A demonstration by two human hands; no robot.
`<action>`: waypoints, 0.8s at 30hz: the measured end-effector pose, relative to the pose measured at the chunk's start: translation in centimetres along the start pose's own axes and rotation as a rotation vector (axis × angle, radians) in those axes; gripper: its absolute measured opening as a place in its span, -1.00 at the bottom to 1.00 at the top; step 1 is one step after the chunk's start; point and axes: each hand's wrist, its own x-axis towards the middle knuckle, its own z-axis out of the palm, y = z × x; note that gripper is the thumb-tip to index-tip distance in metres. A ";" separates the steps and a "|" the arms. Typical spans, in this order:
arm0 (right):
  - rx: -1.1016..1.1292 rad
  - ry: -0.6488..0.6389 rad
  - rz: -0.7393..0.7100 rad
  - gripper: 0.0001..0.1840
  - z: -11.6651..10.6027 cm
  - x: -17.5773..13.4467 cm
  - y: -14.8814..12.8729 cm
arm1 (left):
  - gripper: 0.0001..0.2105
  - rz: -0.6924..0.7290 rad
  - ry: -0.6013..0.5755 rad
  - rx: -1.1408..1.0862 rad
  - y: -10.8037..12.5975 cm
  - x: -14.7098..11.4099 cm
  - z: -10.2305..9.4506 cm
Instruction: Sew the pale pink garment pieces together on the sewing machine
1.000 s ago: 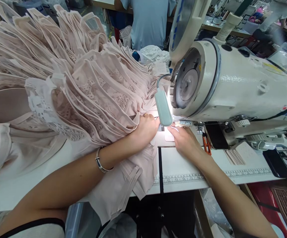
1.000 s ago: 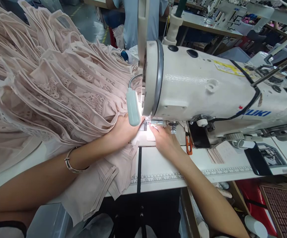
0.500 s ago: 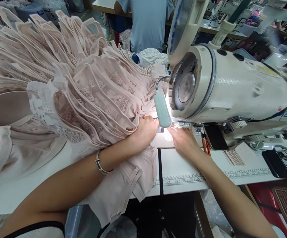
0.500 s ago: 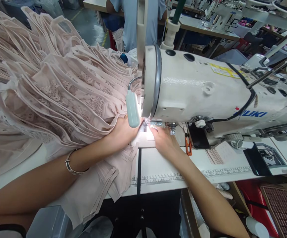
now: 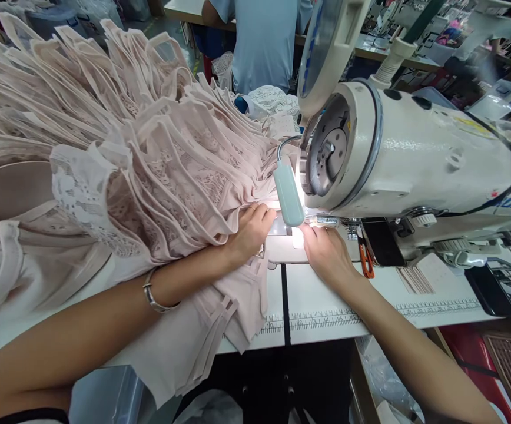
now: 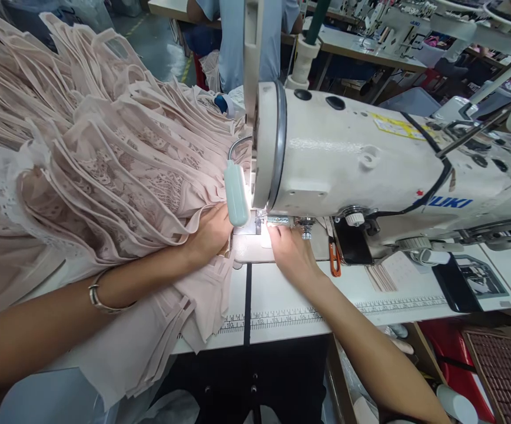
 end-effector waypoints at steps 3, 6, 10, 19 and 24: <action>-0.009 -0.071 0.024 -0.56 0.1 0.4 0.3 | -0.54 0.047 0.178 0.045 -1.3 -1.3 -0.7; 0.019 -0.135 0.101 -0.62 0.0 1.5 0.5 | -0.57 0.230 0.312 0.034 -1.0 -2.2 -1.4; 0.091 -0.223 0.175 -0.64 -0.9 1.9 0.4 | -0.64 0.618 0.113 0.044 1.1 -2.4 -1.4; -0.065 0.205 0.326 -0.65 -5.1 -10.4 7.9 | -0.71 0.587 0.139 -0.224 -0.7 -2.8 -0.7; -0.028 0.160 0.590 -0.59 -6.1 -15.6 14.0 | -0.67 0.478 0.069 -0.319 -0.7 -2.9 -0.7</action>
